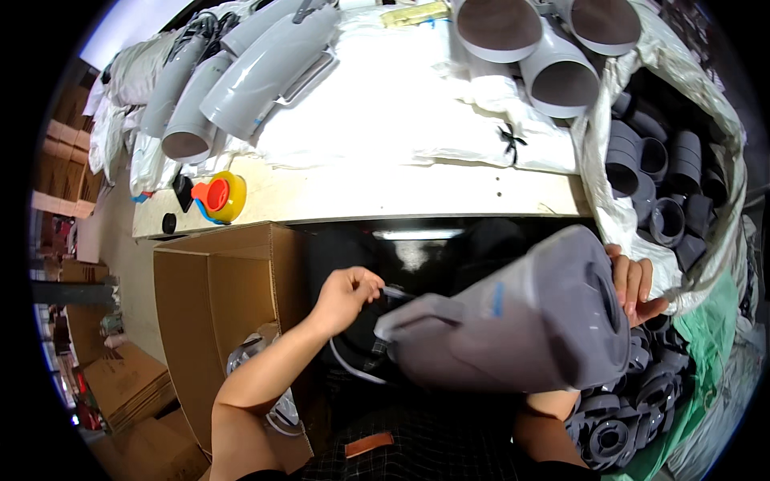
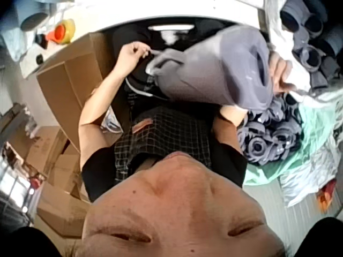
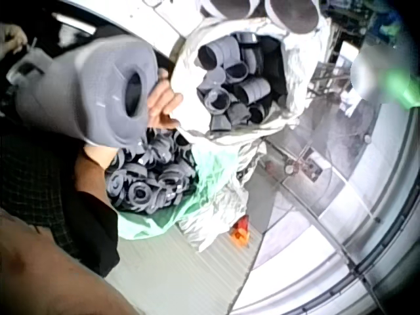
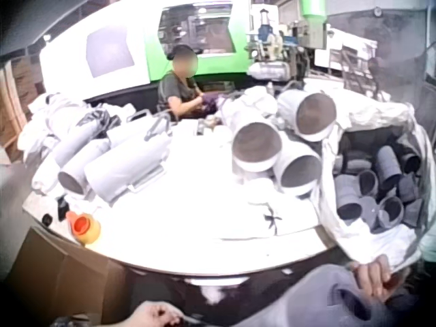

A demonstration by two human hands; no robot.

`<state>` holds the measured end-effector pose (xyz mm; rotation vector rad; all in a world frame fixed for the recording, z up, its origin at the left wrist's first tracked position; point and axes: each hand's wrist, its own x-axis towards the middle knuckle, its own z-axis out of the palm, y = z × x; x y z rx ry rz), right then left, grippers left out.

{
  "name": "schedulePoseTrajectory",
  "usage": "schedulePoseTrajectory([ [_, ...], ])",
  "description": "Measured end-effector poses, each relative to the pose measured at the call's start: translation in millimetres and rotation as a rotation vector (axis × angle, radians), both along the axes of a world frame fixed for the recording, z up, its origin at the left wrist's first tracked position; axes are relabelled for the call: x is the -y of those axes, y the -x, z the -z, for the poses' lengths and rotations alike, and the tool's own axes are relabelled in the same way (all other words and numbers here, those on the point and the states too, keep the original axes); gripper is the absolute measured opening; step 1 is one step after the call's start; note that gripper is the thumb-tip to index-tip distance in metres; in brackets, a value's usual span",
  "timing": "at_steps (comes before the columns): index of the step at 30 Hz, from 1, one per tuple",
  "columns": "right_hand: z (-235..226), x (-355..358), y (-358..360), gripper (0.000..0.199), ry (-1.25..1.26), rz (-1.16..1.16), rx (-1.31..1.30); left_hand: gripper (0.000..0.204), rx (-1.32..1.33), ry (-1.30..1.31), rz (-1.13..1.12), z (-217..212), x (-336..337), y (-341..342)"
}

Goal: The person assembles grey plastic appliance bodies by hand. They pick up a main body, insert a grey circular component into the top opening, and place the assembled unit into a cardboard box. The process is repeated multiple times with items sourced from a table and a large green bag.

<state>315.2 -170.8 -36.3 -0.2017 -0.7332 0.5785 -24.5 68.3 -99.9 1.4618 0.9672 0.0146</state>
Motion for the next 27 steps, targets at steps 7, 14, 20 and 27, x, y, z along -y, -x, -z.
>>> schedulePoseTrajectory([
  [7,31.4,-29.2,-26.3,0.034,-0.162,-0.288,-0.027,0.007,0.371,-0.752,0.124,-170.9,5.6,-104.2],
  [14,34.1,-53.3,-46.5,0.031,-0.063,-0.433,-0.162,0.009,0.000,-1.068,-0.081,30.9,-203.9,-164.5],
  [20,62.4,-124.3,-25.8,0.030,0.316,-0.627,-0.334,0.026,0.391,-0.587,-0.386,14.3,-228.3,-176.2],
  [27,67.2,-173.9,29.7,0.041,1.019,-0.274,0.326,0.039,0.562,-0.147,-0.052,-14.0,-47.4,-171.1],
])
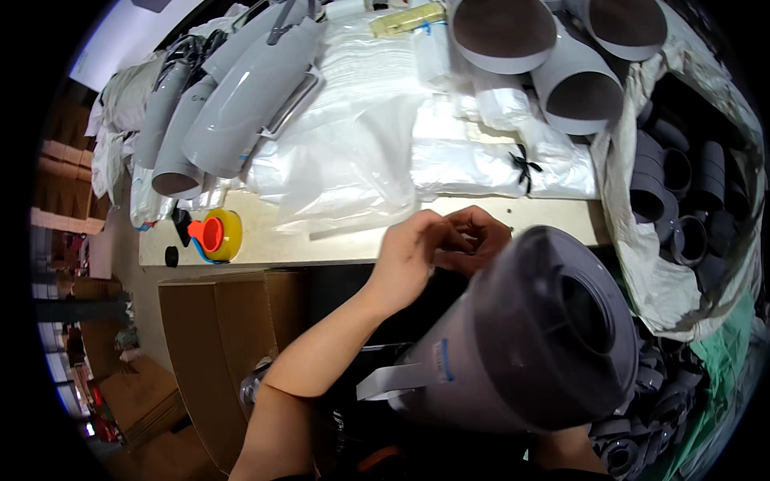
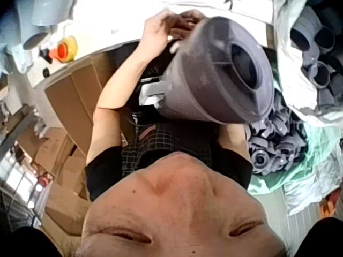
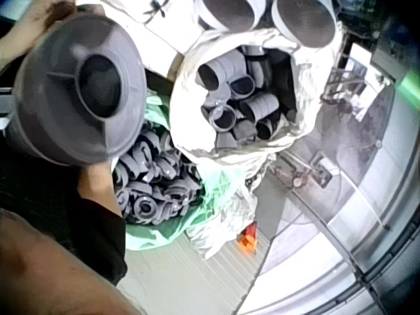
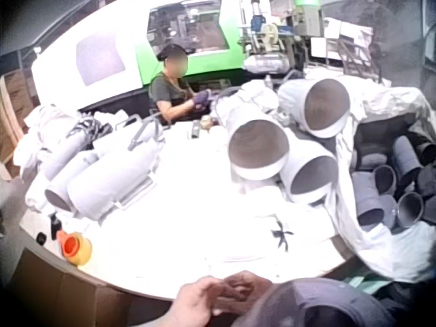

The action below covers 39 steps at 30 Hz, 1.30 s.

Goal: The person assembles grey plastic appliance bodies by hand. They pick up a main body, insert a grey circular component into the top opening, and place the assembled unit into a cardboard box. The process is repeated multiple times with items sourced from a table and a large green bag.

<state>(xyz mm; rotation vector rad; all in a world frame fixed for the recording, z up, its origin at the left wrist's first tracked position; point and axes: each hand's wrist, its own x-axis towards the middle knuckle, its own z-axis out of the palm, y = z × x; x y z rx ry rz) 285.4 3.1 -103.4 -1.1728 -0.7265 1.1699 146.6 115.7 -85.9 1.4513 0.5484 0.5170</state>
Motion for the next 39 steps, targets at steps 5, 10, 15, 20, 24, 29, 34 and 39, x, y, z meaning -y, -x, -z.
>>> schedulePoseTrajectory([
  [5,1.3,27.3,8.6,0.019,-0.033,0.234,-0.017,0.021,-0.063,-0.757,-0.343,-15.1,-7.5,22.4],
  [10,3.6,26.1,20.8,0.025,-0.158,-0.107,-0.137,0.089,-0.497,-0.998,-0.556,35.3,-17.8,62.2],
  [15,-4.1,18.0,27.1,0.020,-0.276,-0.165,-0.374,0.079,-0.648,-0.949,-0.466,47.0,-38.4,20.9],
  [20,5.8,59.8,6.1,0.018,-0.160,0.155,-0.094,0.022,-0.377,-1.415,-0.494,72.1,-81.3,0.5],
  [24,5.5,59.5,-3.9,0.016,-0.176,0.204,0.036,0.017,-0.176,-0.481,-0.264,20.3,-27.8,14.6],
  [29,-10.0,86.7,-5.0,0.015,-0.213,0.321,0.071,0.012,-0.171,-0.090,-0.006,-4.5,38.6,2.4],
  [34,-3.8,72.2,14.0,0.015,-0.253,0.292,-0.012,0.013,-0.278,0.060,-0.001,-22.0,51.3,13.5],
  [39,-16.8,59.9,28.5,0.016,-0.292,0.422,-0.005,0.019,-0.164,0.217,-0.112,-24.1,60.0,13.5],
])
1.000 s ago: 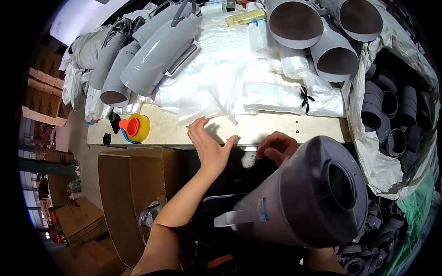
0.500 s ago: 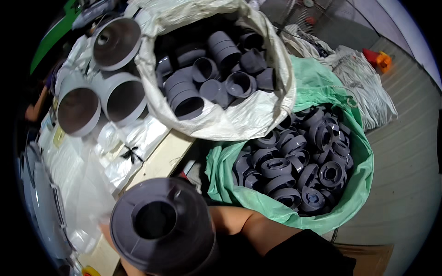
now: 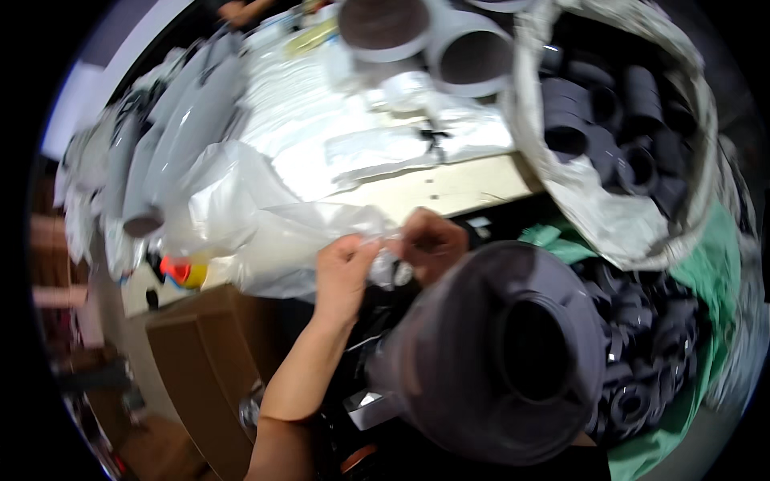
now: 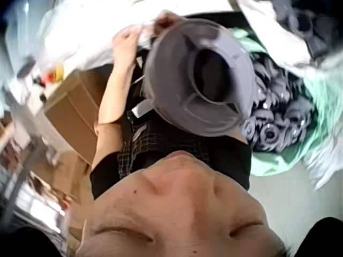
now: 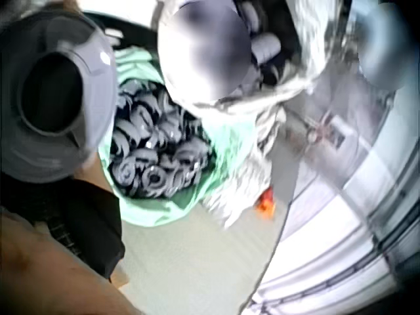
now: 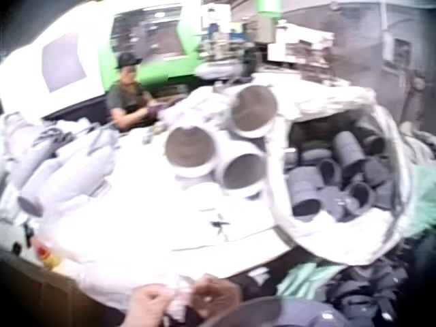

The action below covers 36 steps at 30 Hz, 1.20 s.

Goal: The person assembles grey plastic appliance bodies by hand. They pick up a main body, insert a grey circular component into the top opening, and place the assembled unit into a cardboard box. The process is repeated multiple times with items sourced from a table and a large green bag.

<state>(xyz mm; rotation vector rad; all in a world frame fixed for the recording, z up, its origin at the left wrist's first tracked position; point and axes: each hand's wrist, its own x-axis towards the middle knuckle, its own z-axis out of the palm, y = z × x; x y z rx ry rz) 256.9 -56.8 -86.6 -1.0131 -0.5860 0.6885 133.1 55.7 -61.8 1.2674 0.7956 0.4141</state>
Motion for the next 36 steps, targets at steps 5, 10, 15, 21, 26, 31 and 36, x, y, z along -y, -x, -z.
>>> schedulePoseTrajectory([
  [5,16.4,-12.5,3.0,0.012,0.278,0.040,0.159,0.008,0.123,-0.051,-0.157,6.8,1.1,24.6],
  [10,32.3,-25.1,11.5,0.009,0.139,0.164,-0.012,0.009,0.101,-0.197,-0.219,10.8,-1.6,24.9],
  [15,17.8,-26.6,12.4,0.019,0.219,-0.073,0.147,0.013,0.078,0.007,-0.098,22.2,-11.1,26.8],
  [21,12.7,-35.0,16.2,0.015,0.249,0.007,0.356,0.020,0.171,0.348,-0.127,21.6,-14.3,33.6],
  [26,31.0,-33.6,16.9,0.018,0.297,0.157,0.234,0.024,0.358,0.316,-0.087,22.5,-25.9,44.6],
  [31,7.0,-35.7,16.4,0.021,0.426,-0.018,0.000,0.024,0.272,0.219,-0.117,16.1,-23.0,43.9],
  [36,21.4,-37.3,18.8,0.022,0.250,-0.072,0.059,0.019,0.241,0.205,-0.099,31.2,-19.6,44.0],
])
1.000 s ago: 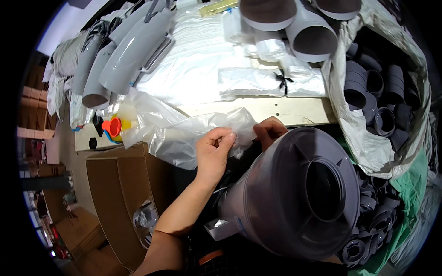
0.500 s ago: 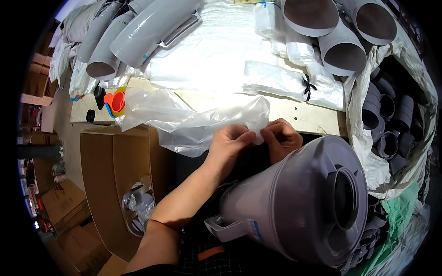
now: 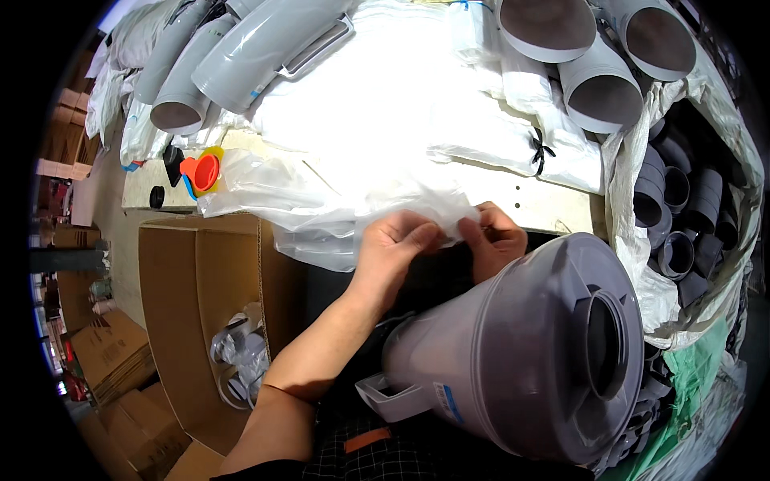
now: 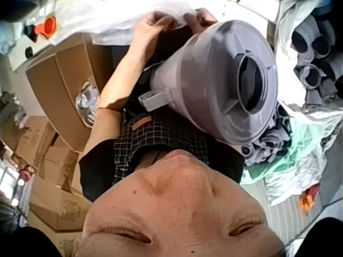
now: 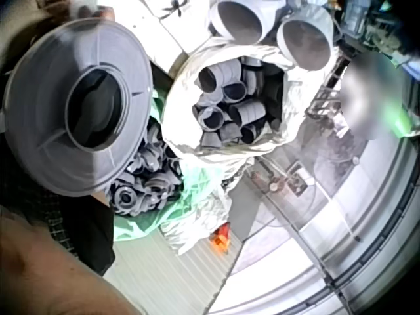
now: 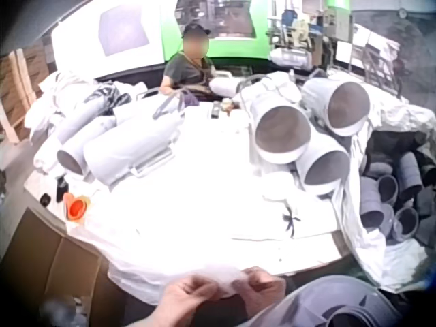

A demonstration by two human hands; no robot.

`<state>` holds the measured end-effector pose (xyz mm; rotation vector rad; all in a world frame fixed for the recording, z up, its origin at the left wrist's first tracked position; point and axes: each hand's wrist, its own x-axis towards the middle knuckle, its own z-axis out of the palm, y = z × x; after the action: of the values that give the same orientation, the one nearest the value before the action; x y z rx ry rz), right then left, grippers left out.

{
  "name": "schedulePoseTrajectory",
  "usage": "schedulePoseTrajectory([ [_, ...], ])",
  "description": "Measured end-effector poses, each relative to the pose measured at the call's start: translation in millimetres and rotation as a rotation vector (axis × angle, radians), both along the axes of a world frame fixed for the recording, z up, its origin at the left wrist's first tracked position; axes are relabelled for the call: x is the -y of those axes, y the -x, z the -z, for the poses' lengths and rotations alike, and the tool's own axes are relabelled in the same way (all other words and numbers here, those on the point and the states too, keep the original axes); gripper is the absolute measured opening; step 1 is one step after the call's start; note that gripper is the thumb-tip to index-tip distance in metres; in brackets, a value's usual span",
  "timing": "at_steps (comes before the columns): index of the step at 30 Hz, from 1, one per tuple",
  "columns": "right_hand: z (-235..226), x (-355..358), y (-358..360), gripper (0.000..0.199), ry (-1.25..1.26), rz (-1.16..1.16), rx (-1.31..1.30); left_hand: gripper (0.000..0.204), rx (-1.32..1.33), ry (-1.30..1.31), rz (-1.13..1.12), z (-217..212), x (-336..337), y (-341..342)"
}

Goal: The person assembles grey plastic appliance bodies by hand. They pick up a main body, insert a grey circular component into the top opening, and place the assembled unit into a cardboard box. The process is repeated multiple times with items sourced from a table and a large green bag.

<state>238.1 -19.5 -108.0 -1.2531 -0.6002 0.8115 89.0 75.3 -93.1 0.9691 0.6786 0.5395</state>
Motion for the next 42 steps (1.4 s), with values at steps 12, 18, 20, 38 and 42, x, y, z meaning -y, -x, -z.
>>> schedulePoseTrajectory([
  [12,15.6,-7.0,-2.1,0.030,-0.076,-0.093,0.443,0.023,0.034,0.036,-0.175,-10.8,-3.2,-6.9],
  [18,3.2,-1.1,-1.9,0.025,0.169,-0.201,-0.025,0.020,0.030,-0.006,-0.133,-17.4,-4.8,-5.2],
  [20,-5.0,-2.8,1.3,0.029,0.176,-0.169,-0.019,0.023,0.012,0.009,-0.080,-17.1,-0.1,-3.1],
  [38,4.9,-13.9,9.7,0.024,0.316,-0.185,0.091,0.020,-0.008,-0.200,-0.319,2.3,-5.9,-1.8],
  [42,13.5,-13.5,7.9,0.023,0.406,-0.104,0.203,0.073,-0.343,-1.257,-0.739,-0.8,-32.0,32.2],
])
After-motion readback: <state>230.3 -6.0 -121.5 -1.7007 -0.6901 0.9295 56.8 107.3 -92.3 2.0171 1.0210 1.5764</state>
